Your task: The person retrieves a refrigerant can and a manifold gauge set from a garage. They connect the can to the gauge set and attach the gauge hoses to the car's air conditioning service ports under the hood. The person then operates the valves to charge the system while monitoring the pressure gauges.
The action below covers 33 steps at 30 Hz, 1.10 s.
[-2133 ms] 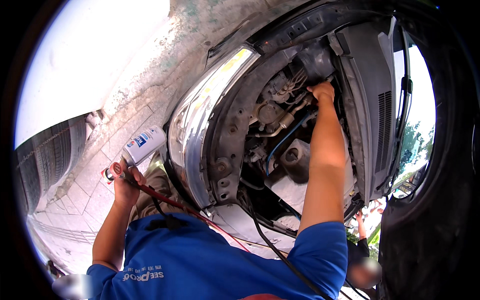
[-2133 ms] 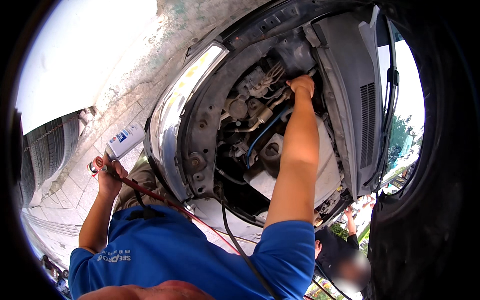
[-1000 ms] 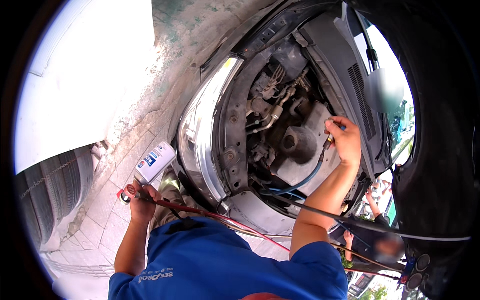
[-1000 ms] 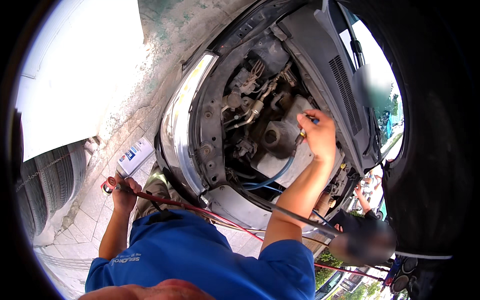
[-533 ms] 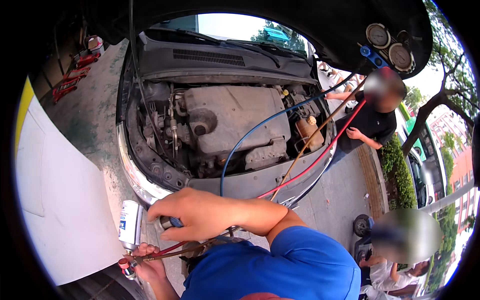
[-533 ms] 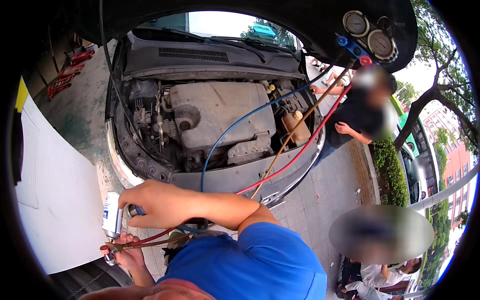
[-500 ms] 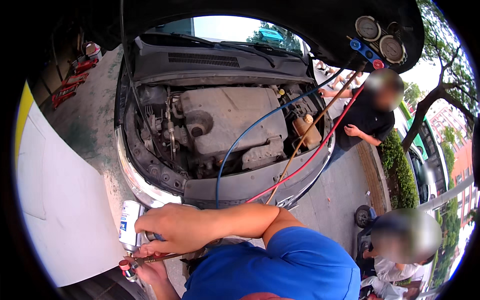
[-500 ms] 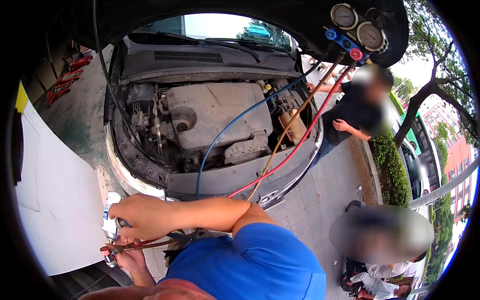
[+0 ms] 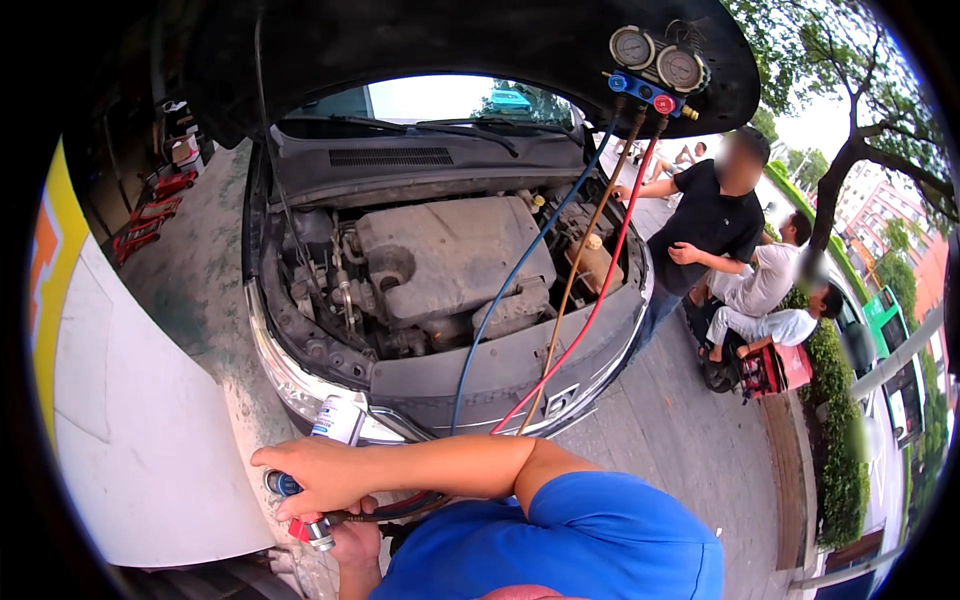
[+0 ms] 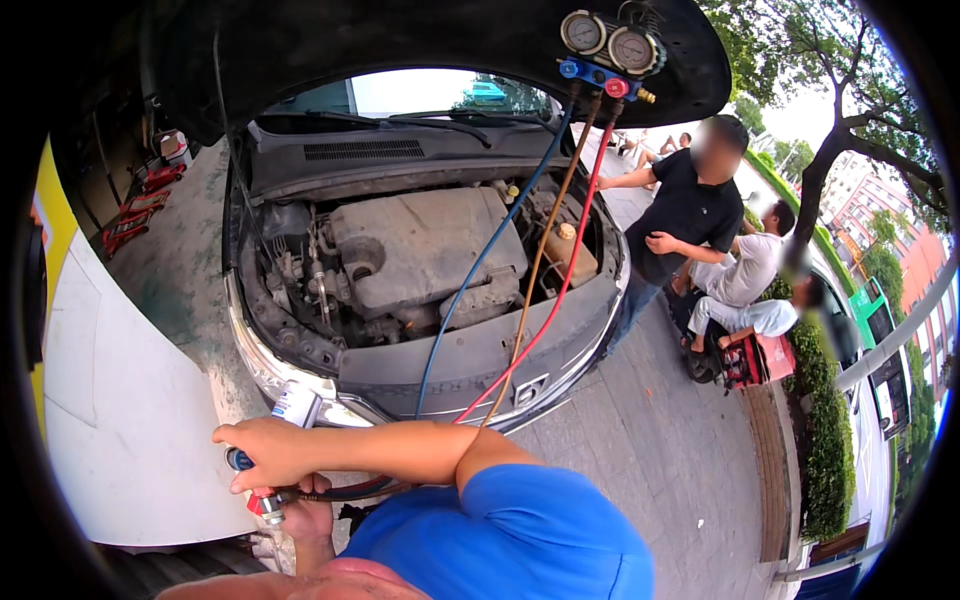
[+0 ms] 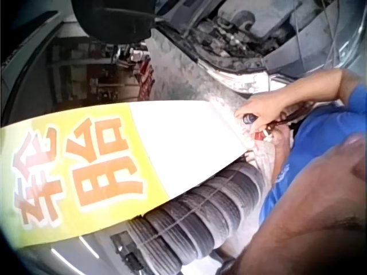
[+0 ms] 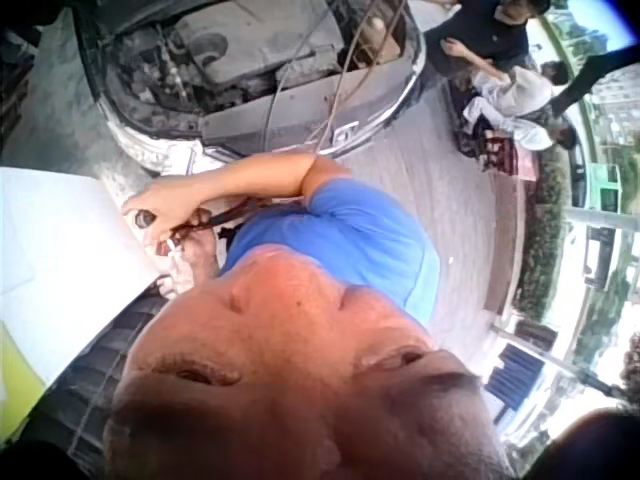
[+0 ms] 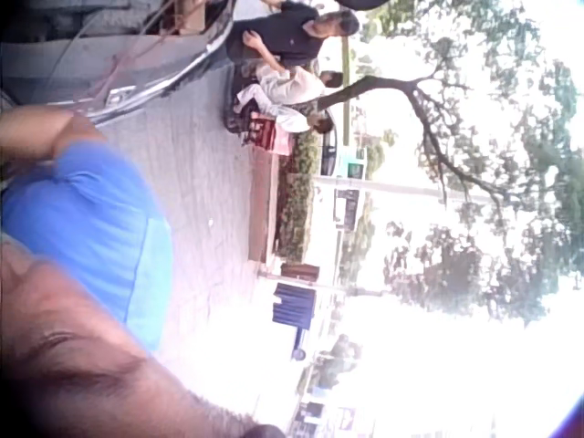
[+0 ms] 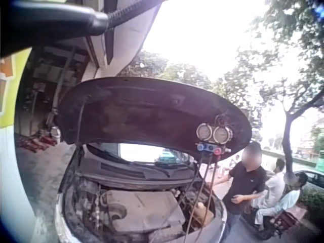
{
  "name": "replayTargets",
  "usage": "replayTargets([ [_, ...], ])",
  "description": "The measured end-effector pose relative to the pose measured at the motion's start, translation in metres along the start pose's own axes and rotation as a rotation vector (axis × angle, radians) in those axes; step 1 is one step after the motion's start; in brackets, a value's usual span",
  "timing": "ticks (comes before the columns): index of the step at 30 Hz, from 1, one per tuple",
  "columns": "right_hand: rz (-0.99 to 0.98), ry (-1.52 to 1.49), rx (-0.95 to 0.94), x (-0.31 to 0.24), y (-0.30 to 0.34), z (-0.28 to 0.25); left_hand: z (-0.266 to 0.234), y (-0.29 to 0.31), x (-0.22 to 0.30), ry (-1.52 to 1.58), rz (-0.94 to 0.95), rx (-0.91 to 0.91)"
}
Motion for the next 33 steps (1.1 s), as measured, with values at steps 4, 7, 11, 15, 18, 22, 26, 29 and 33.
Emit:
replayTargets([
  [4, -0.039, 0.382, 0.389, -0.014, 0.052, -0.114, -0.055, 0.022, 0.023, 0.067, 0.010, -0.064],
  [7, 0.261, 0.971, 0.968, -0.029, 0.162, -0.246, -0.088, 0.047, 0.052, 0.149, 0.064, 0.124],
  [11, 0.272, 1.577, 1.451, -0.117, 0.302, -0.374, -0.142, 0.086, 0.092, 0.175, 0.170, 0.145],
  [15, 0.362, 1.446, 1.508, -0.137, 0.358, -0.479, -0.176, 0.115, 0.113, 0.134, 0.232, 0.230],
  [18, 0.212, 0.622, 1.449, -0.103, 0.343, -0.524, -0.192, 0.135, 0.107, 0.135, 0.292, 0.445],
  [22, -0.012, 0.443, 1.235, -0.091, 0.301, -0.549, -0.207, 0.153, 0.086, 0.156, 0.315, 0.624],
  [26, 0.051, 0.362, 1.281, -0.075, 0.289, -0.563, -0.210, 0.158, 0.056, 0.192, 0.321, 0.731],
  [29, -0.032, 0.256, 1.289, -0.064, 0.290, -0.575, -0.211, 0.154, 0.032, 0.217, 0.318, 0.788],
  [33, -0.162, 0.161, 1.196, -0.061, 0.283, -0.579, -0.212, 0.153, 0.007, 0.261, 0.320, 0.845],
])
Point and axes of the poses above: each hand's wrist, its own y-axis away from the middle knuckle, its own z-axis out of the palm, x = y × z, the point moved 7 cm from there along -y, towards the middle knuckle, and after that the axes turned 15 degrees about -z, right-handed, at the moved point
